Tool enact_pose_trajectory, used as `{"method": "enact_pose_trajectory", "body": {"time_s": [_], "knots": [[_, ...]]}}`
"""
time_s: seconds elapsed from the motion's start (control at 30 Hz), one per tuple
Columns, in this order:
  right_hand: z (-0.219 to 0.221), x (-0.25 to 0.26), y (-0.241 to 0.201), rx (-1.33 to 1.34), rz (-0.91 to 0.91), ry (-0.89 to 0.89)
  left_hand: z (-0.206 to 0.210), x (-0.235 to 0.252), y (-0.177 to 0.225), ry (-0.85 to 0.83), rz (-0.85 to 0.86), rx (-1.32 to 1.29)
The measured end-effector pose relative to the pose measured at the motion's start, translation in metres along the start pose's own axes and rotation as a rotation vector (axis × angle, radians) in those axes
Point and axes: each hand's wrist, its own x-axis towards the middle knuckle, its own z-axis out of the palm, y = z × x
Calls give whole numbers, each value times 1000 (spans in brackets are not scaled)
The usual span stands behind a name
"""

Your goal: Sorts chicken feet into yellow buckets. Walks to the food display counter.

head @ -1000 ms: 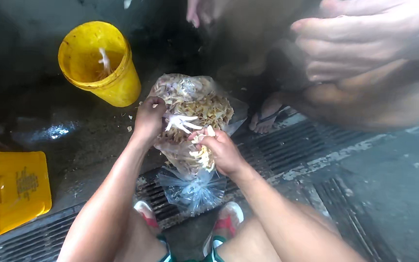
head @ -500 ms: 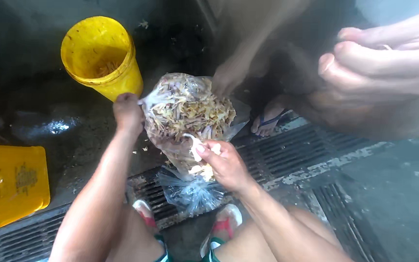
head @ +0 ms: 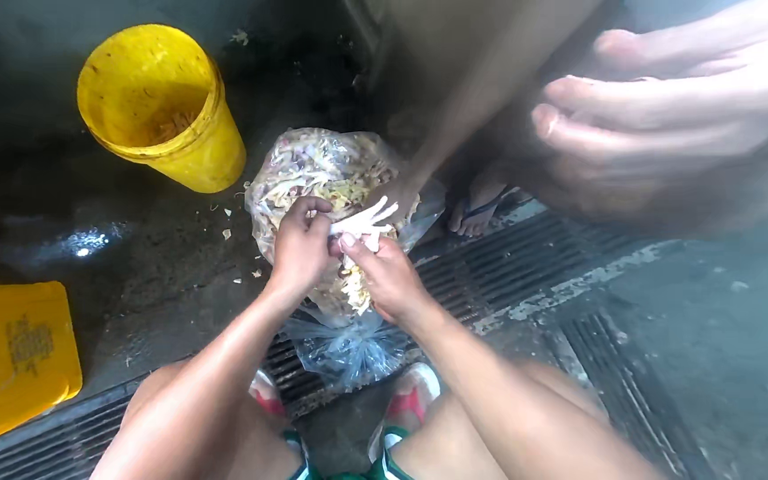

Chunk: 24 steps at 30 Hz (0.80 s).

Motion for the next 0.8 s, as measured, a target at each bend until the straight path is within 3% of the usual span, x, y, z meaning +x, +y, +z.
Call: {"method": "enact_pose_trajectory", "body": {"time_s": [0.1,0.27,0.37,0.47,0.6,0.8], "knots": [[0,-1,2,-87,6,13,-5,7,2,-16,-1,32],[-6,-16,-12,-204,-80,-406,-55,54,6,233,-102,-55],[-14,-7,-5,-269,41,-250,-80,58,12,274,-176,-282],[-21,7,-2,-253,98,-139,-71,46,21,122,-226,-335],[-18,8,-11,-136,43,-75,-57,43,21,-62,-234,-313],[-26,4,-12,128,-57,-63,-47,42,16,-163,-254,-264]]}}
